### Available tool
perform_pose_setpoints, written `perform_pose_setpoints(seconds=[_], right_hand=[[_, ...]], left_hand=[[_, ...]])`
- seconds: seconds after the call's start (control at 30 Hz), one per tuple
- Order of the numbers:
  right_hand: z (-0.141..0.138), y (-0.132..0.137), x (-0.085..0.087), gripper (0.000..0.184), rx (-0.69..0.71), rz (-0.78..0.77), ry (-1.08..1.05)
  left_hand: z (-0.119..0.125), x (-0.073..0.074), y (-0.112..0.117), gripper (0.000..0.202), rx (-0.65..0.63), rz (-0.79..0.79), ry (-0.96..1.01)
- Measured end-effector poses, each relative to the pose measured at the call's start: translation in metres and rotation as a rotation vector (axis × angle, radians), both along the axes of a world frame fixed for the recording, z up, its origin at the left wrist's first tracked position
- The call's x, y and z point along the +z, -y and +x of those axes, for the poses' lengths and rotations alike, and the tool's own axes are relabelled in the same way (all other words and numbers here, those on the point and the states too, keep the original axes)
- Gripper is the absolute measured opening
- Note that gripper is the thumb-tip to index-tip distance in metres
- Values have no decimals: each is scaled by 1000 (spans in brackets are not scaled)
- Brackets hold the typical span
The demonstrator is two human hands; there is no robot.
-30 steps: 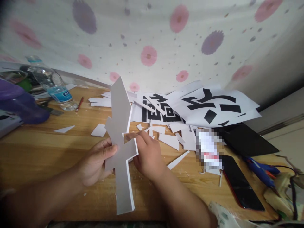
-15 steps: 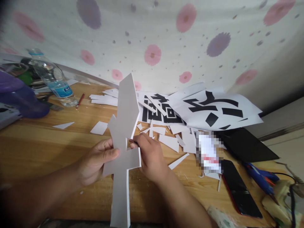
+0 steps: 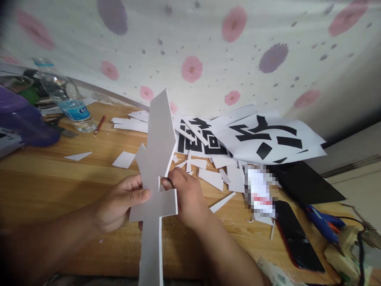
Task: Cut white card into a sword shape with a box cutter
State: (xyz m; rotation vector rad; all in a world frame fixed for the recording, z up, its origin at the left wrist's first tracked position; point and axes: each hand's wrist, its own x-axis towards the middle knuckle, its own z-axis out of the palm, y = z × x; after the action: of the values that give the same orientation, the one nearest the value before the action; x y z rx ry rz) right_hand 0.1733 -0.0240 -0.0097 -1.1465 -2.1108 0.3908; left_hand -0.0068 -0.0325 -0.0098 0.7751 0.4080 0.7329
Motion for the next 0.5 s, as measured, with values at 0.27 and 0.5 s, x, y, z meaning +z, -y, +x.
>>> perform_pose_setpoints(seconds=[0.27, 0.5], right_hand=[[5, 2, 10, 18, 227, -190, -188], [8, 3, 11, 14, 289, -80, -213]], left_hand=[[-3, -3, 0, 32, -14, 42, 1], [-4, -4, -4, 26, 33, 37, -5]])
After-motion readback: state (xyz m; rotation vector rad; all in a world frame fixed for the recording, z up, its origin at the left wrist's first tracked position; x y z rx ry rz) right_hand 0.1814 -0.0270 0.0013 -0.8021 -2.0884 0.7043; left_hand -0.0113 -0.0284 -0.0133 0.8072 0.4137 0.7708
